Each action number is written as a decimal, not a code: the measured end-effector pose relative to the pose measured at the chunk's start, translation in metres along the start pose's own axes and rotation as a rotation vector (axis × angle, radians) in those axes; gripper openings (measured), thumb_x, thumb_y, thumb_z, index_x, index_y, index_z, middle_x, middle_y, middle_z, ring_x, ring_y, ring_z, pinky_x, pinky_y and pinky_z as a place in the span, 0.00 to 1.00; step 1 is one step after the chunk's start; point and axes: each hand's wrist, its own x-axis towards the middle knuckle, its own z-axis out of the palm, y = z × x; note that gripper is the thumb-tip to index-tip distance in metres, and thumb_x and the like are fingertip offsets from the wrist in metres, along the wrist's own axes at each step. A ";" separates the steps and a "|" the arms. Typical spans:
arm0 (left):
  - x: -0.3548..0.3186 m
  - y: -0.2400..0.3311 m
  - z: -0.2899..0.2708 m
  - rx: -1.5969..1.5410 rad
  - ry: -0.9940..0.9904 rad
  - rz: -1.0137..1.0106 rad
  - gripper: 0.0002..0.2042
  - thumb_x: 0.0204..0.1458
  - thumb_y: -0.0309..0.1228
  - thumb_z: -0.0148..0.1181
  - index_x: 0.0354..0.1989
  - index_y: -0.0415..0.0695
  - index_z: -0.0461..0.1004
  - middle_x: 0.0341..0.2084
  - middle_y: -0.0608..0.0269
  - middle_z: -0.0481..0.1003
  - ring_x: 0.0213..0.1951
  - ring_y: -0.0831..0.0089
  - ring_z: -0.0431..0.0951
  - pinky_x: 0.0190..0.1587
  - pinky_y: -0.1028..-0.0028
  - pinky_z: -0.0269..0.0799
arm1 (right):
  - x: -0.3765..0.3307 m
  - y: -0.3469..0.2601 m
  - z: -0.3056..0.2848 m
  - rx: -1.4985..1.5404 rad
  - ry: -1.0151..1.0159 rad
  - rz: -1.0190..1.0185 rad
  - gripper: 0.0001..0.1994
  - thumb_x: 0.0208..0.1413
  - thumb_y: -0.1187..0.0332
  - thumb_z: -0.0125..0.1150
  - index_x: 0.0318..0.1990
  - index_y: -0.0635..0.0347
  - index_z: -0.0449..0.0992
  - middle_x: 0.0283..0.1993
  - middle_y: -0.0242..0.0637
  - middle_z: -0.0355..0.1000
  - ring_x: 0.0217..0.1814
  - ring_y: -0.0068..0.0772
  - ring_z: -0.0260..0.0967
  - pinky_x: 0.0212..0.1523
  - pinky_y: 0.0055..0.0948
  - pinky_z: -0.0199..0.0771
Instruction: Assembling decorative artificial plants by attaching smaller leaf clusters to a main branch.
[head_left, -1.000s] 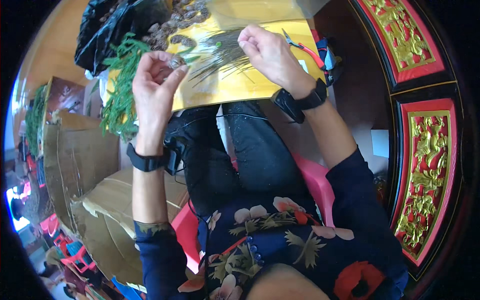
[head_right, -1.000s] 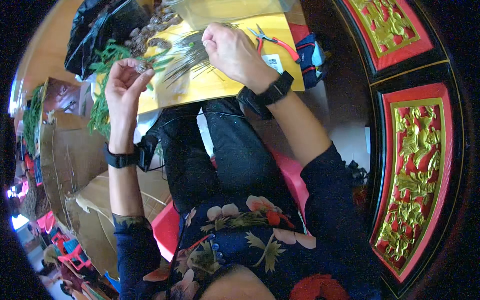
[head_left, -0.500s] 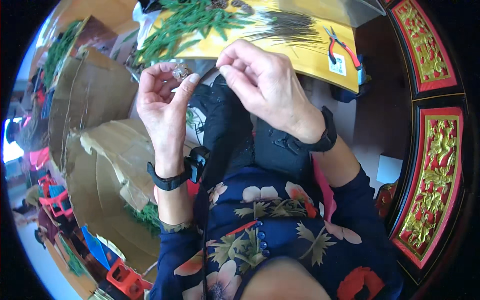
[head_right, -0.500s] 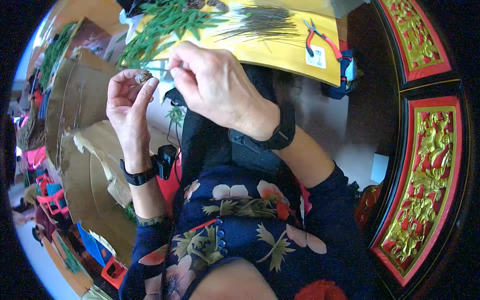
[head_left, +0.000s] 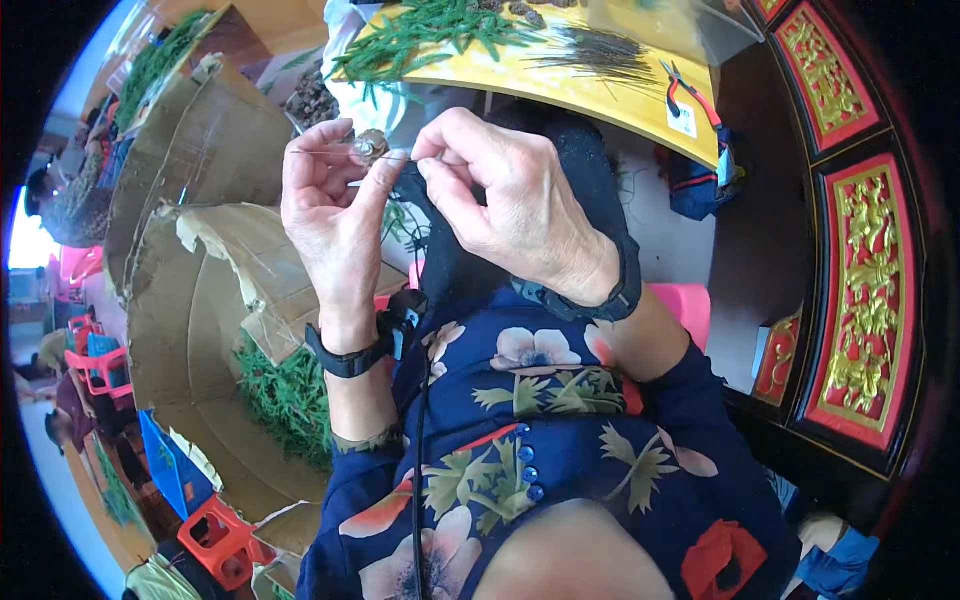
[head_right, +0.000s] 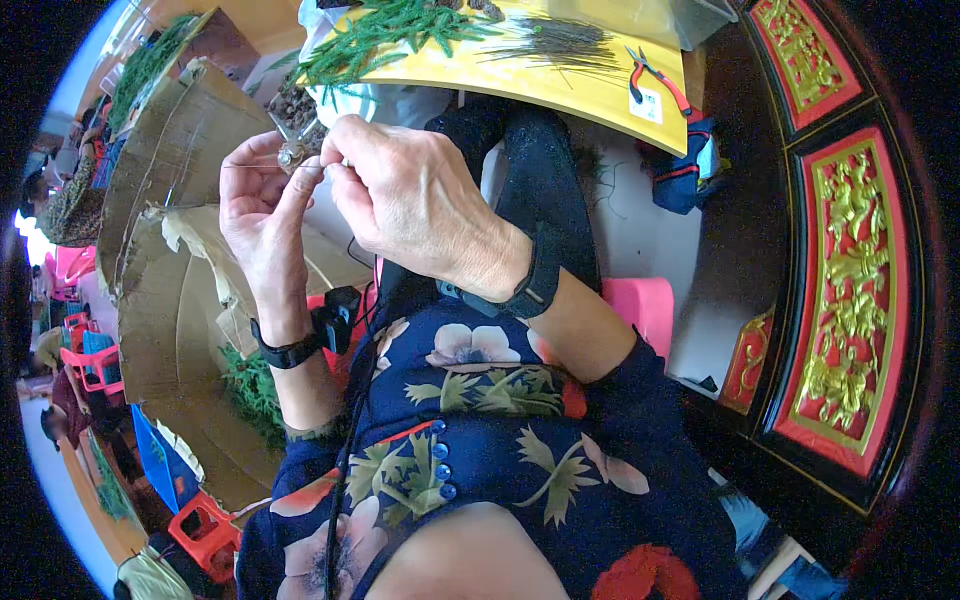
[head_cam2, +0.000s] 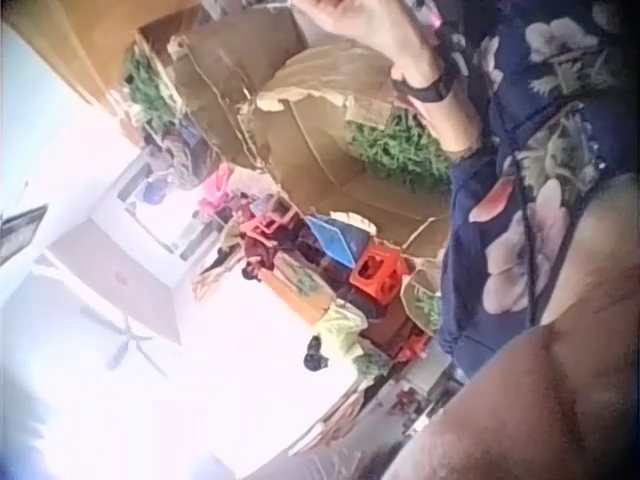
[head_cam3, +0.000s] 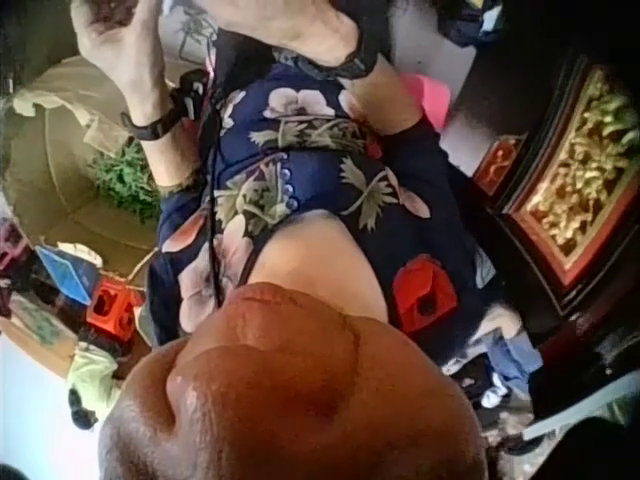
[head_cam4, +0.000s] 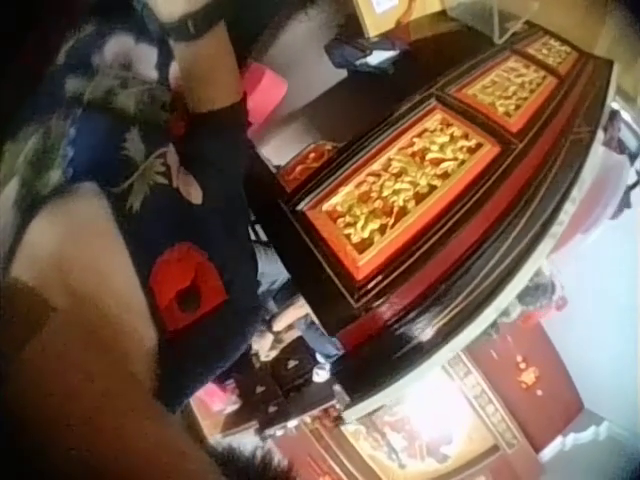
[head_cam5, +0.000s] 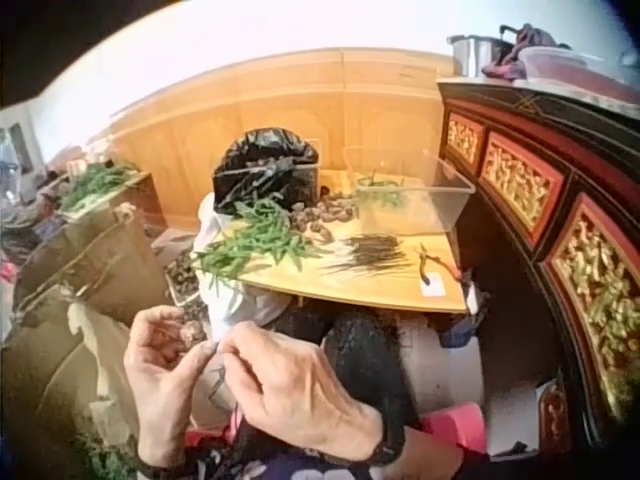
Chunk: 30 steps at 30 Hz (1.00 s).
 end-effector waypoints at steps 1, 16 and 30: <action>0.000 0.002 -0.001 -0.005 0.000 0.006 0.18 0.41 0.17 0.66 0.41 0.39 0.70 0.28 0.71 0.71 0.28 0.87 0.69 0.32 0.87 0.66 | -0.001 -0.001 0.000 -0.003 0.001 -0.007 0.04 0.48 0.79 0.57 0.31 0.63 0.69 0.19 0.38 0.64 0.19 0.28 0.66 0.21 0.24 0.64; 0.001 0.000 0.002 -0.009 -0.078 -0.046 0.18 0.40 0.18 0.67 0.42 0.38 0.72 0.26 0.73 0.69 0.26 0.89 0.66 0.30 0.89 0.63 | -0.010 0.001 -0.009 -0.045 0.059 0.007 0.05 0.47 0.79 0.57 0.32 0.63 0.69 0.18 0.36 0.66 0.19 0.25 0.67 0.21 0.23 0.66; -0.001 0.003 0.003 0.045 -0.126 -0.070 0.16 0.40 0.19 0.68 0.40 0.38 0.74 0.23 0.75 0.67 0.24 0.90 0.65 0.26 0.90 0.61 | -0.016 0.002 -0.007 -0.046 0.070 0.032 0.05 0.47 0.80 0.57 0.32 0.63 0.69 0.19 0.37 0.67 0.19 0.25 0.68 0.21 0.23 0.66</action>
